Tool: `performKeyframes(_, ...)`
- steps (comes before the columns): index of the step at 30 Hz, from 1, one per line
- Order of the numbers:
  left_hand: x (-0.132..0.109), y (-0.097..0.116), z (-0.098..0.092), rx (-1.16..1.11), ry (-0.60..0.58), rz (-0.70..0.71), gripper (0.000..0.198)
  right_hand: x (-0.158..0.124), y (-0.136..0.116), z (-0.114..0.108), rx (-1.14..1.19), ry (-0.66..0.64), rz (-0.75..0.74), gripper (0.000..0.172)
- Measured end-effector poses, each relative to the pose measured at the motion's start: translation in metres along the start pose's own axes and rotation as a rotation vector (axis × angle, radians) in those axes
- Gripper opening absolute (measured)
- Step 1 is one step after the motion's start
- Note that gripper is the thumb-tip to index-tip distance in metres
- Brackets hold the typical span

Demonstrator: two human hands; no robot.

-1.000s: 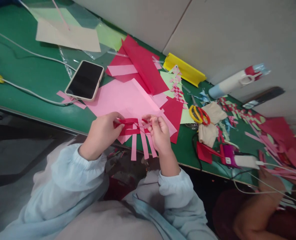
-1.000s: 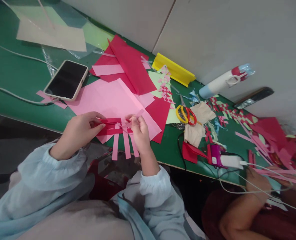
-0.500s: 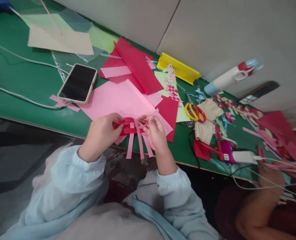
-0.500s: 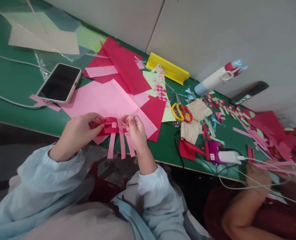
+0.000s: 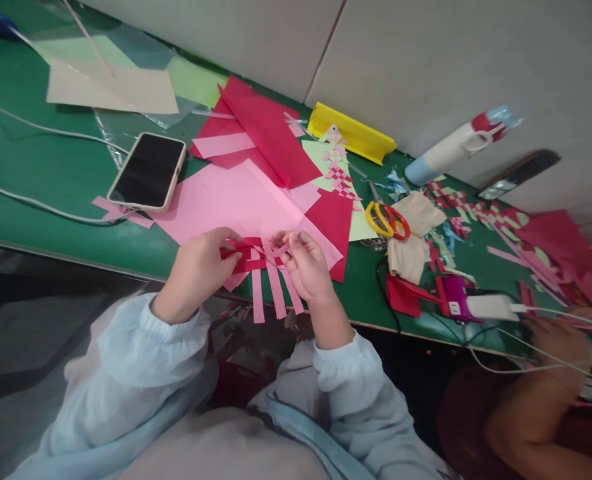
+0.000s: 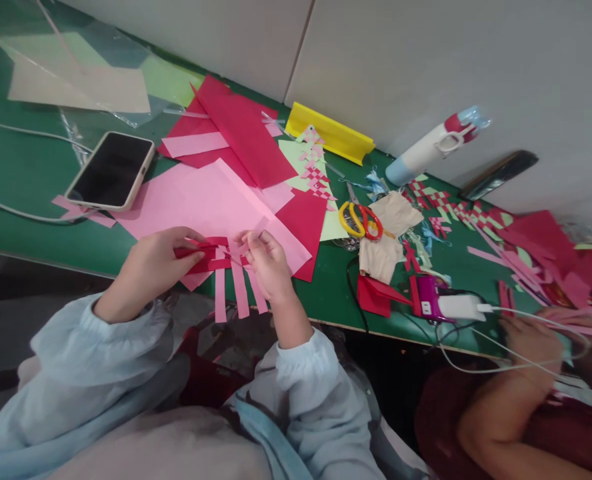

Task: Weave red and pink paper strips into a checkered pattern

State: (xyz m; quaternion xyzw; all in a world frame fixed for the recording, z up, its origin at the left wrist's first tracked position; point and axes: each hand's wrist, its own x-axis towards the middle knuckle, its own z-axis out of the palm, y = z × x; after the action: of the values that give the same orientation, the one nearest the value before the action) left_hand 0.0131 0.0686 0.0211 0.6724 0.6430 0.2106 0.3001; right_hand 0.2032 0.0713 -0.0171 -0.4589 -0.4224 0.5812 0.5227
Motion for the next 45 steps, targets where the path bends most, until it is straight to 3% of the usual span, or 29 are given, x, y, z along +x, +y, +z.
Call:
performKeyframes(5,0.003,0.002,0.003,-0.2,-0.104,-0.022,0.02,0.0,-0.001,0.002,0.063,0.009,-0.013,0.036)
performKeyframes(15,0.004,0.004,0.007,-0.263,-0.09,-0.032,0.019,-0.002,-0.001,-0.002,-0.017,-0.049,0.012,0.036)
performKeyframes(21,0.004,0.003,0.008,-0.356,-0.119,-0.052,0.022,0.001,-0.006,-0.003,0.04,-0.154,0.004,0.069)
performKeyframes(28,0.003,0.001,0.009,-0.56,-0.173,-0.101,0.024,0.001,0.004,-0.001,-0.092,-0.052,-0.038,0.02)
performKeyframes(34,0.003,-0.001,0.011,-0.6,-0.17,-0.094,0.025,-0.002,0.001,0.002,-0.193,-0.09,-0.086,0.032)
performKeyframes(45,0.004,-0.004,0.015,-0.701,-0.182,-0.087,0.024,-0.008,0.002,0.016,-0.542,0.018,-0.287,0.028)
